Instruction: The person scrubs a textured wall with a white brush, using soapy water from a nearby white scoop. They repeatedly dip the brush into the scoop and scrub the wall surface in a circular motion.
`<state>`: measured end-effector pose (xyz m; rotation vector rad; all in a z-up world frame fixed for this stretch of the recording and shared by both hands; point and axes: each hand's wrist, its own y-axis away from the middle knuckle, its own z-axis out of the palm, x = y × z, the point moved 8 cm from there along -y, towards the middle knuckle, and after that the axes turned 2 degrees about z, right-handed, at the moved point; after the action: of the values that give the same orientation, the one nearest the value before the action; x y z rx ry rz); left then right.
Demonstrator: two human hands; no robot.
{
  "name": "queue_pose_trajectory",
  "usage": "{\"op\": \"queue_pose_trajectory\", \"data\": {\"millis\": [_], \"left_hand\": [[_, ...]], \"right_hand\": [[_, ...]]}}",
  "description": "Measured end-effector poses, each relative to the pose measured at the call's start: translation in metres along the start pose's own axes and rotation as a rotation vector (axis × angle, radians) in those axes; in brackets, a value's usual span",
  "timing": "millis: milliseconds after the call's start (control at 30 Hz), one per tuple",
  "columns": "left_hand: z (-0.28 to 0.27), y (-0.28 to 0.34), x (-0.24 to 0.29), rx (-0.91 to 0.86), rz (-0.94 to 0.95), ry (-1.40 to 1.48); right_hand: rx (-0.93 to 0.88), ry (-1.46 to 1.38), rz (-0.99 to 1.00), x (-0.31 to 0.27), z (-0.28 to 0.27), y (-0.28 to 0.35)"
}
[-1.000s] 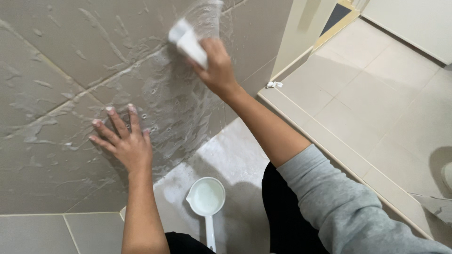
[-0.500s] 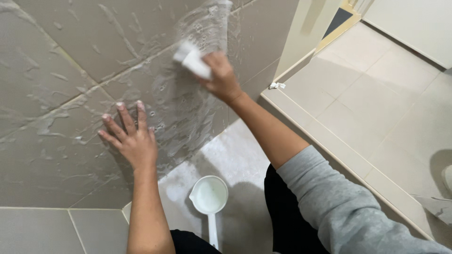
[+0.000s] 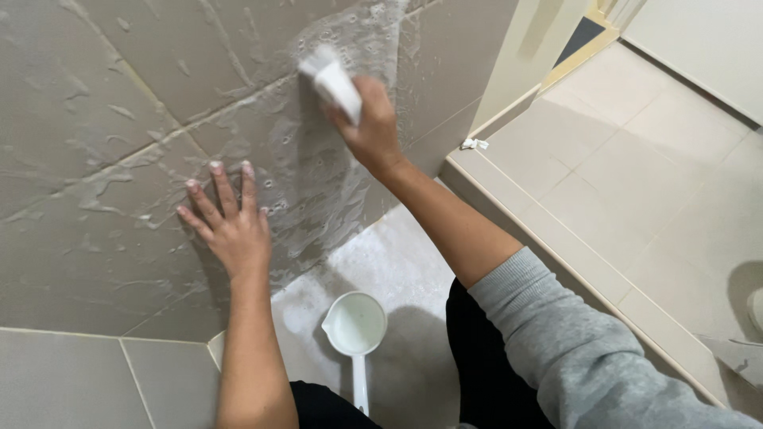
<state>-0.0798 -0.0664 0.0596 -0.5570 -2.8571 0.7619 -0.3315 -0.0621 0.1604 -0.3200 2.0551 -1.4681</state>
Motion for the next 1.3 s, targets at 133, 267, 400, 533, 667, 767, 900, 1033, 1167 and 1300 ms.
{"op": "queue_pose_trajectory", "data": {"millis": [133, 267, 400, 533, 667, 767, 900, 1033, 1167, 1300], "left_hand": [[0.003, -0.001, 0.003, -0.001, -0.016, -0.013], [0.012, 0.000, -0.001, -0.063, -0.060, 0.015], [0.001, 0.004, -0.001, -0.052, -0.042, 0.024], [-0.011, 0.007, 0.000, 0.071, 0.011, -0.047], [-0.006, 0.010, -0.004, 0.164, 0.046, -0.053], [-0.012, 0.011, -0.008, 0.077, -0.027, -0.024], [-0.013, 0.013, -0.021, 0.027, -0.106, -0.059], [-0.019, 0.017, -0.024, 0.091, -0.095, -0.032], [-0.013, 0.023, -0.031, 0.033, -0.142, -0.109], [-0.032, 0.025, -0.036, 0.088, -0.163, -0.075]], "right_hand": [[0.062, -0.029, 0.062, -0.026, 0.013, -0.020], [-0.111, 0.036, -0.192, -0.047, 0.036, 0.009], [-0.082, 0.036, -0.185, -0.031, 0.030, 0.025], [-0.062, -0.072, 0.257, -0.036, 0.025, -0.006], [-0.185, 0.020, 0.080, -0.064, 0.045, -0.002], [-0.257, 0.057, -0.384, -0.092, 0.044, 0.017], [-0.140, -0.019, 0.016, -0.068, 0.036, 0.002], [-0.275, -0.003, 0.102, -0.085, 0.068, 0.000], [-0.342, 0.056, -0.433, -0.116, 0.063, 0.029], [-0.196, 0.038, -0.041, -0.085, 0.049, 0.006]]}}
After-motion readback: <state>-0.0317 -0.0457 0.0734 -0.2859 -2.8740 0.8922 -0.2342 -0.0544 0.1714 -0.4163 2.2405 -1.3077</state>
